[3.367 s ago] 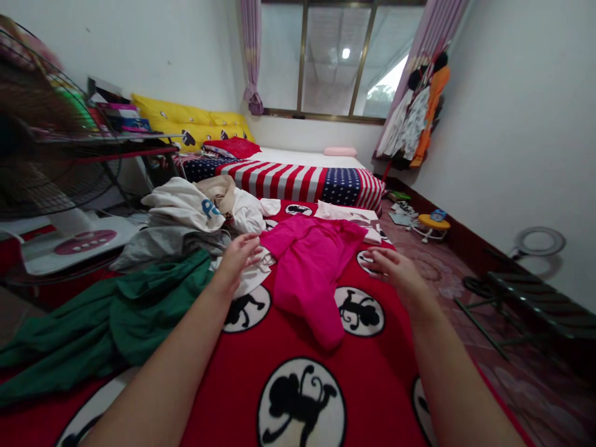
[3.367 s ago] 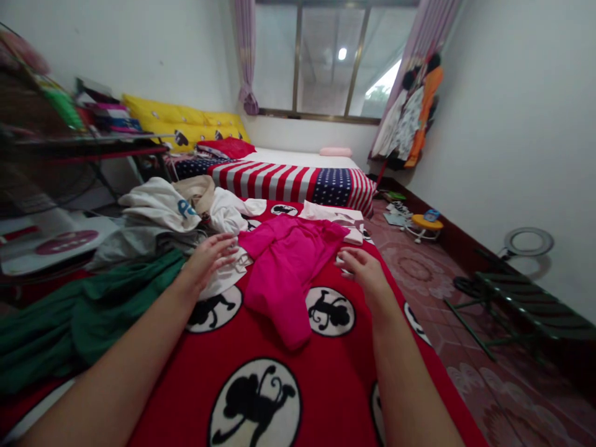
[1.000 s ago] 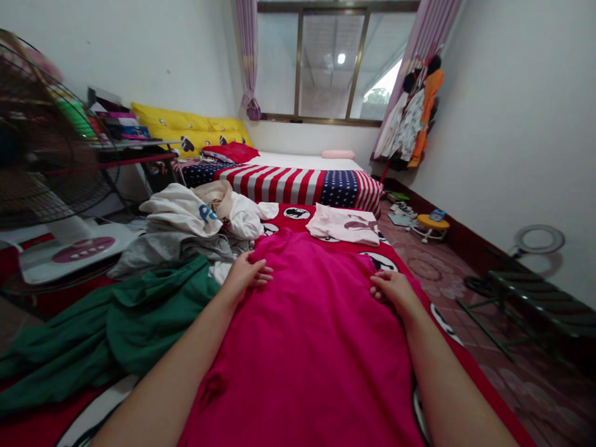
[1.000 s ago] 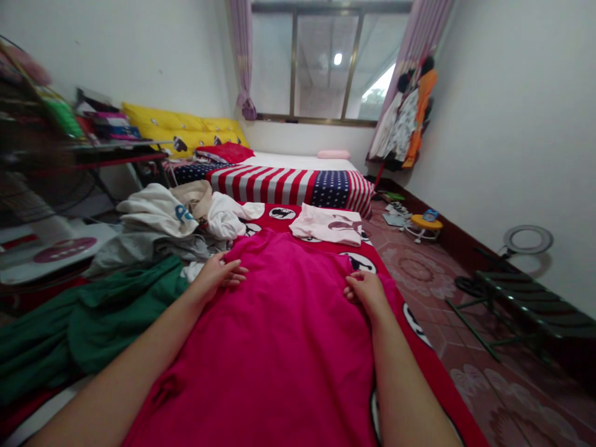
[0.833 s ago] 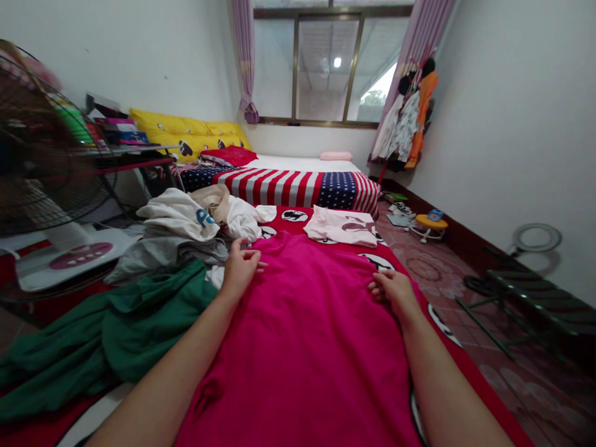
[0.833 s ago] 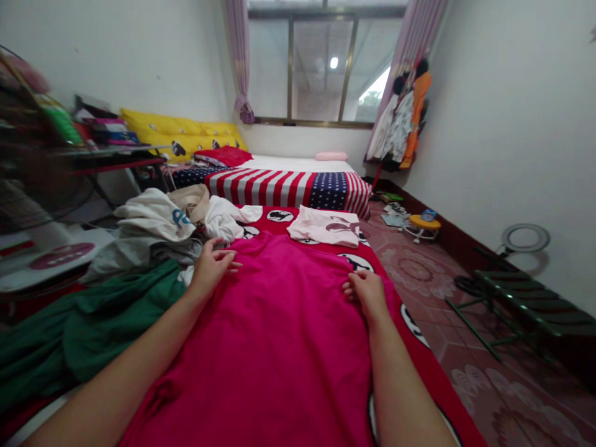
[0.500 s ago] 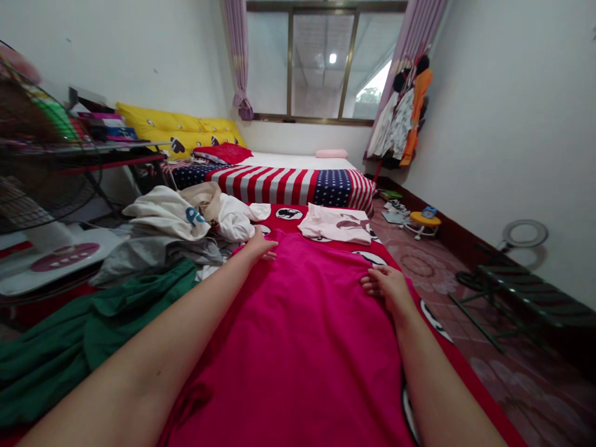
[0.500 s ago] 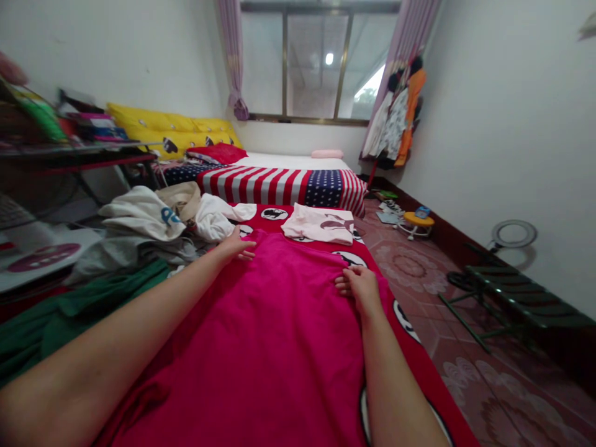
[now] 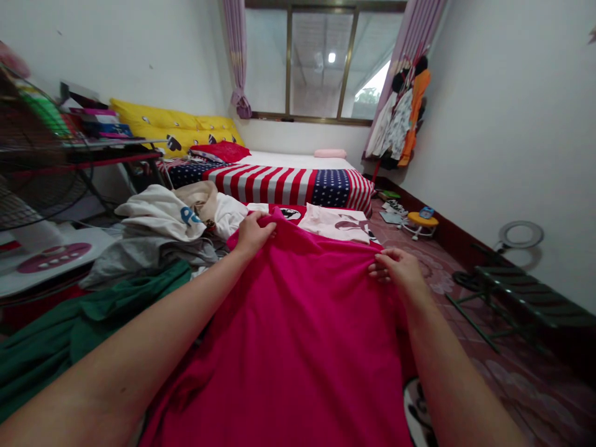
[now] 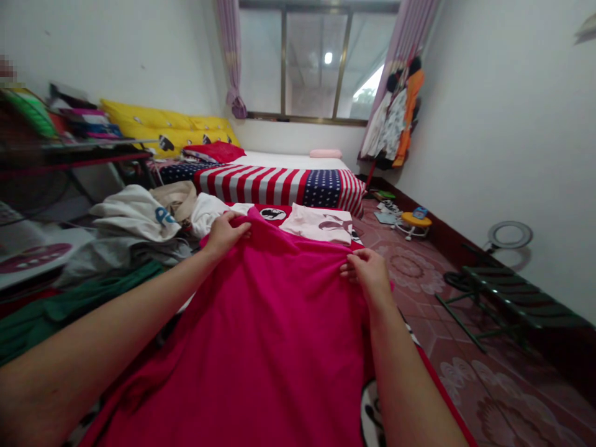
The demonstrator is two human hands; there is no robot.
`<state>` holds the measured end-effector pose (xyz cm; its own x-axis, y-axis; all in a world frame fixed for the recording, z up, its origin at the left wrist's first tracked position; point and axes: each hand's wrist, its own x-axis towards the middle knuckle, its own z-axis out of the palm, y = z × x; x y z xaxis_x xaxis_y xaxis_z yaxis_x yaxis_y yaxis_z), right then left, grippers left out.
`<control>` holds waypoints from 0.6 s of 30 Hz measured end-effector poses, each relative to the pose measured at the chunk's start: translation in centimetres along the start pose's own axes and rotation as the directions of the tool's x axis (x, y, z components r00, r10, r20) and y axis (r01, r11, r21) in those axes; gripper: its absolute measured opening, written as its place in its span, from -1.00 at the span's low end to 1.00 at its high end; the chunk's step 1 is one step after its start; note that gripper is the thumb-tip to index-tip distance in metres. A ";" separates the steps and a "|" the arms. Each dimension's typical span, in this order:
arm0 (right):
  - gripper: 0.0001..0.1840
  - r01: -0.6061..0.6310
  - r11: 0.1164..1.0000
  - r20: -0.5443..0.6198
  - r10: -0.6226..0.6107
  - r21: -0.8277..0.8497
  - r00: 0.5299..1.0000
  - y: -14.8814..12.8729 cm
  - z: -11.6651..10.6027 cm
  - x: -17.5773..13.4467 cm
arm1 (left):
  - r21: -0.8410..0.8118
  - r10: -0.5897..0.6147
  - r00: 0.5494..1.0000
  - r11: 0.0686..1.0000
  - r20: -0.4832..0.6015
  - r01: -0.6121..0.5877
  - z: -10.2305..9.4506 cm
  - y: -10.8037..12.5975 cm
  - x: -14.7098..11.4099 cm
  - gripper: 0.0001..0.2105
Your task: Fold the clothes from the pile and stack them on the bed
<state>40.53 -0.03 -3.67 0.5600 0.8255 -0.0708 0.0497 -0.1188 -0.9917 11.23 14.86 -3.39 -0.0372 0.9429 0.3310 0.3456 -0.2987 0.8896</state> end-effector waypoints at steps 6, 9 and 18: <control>-0.51 0.367 0.929 -0.023 -0.368 -0.042 0.929 -3.1 1.5 4.3 | 0.152 0.407 0.913 0.902 0.016 -0.404 -0.2 1.8 1.9 -0.57; -0.08 0.477 0.871 0.093 -0.468 -0.117 0.879 -2.5 1.5 4.4 | 0.127 0.365 0.915 0.913 0.174 -0.388 -0.6 1.0 1.4 -0.26; -0.63 0.719 0.553 0.580 -0.446 -0.421 0.682 4.1 -5.6 -12.0 | 0.194 0.219 0.572 0.796 0.790 -0.573 -11.2 1.4 -10.7 -0.83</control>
<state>38.66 -13.56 -6.28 -0.1196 0.9357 0.3320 0.7783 0.2960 -0.5537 1.57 2.70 -2.15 0.7955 0.5905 0.1357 0.4787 -0.7498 0.4569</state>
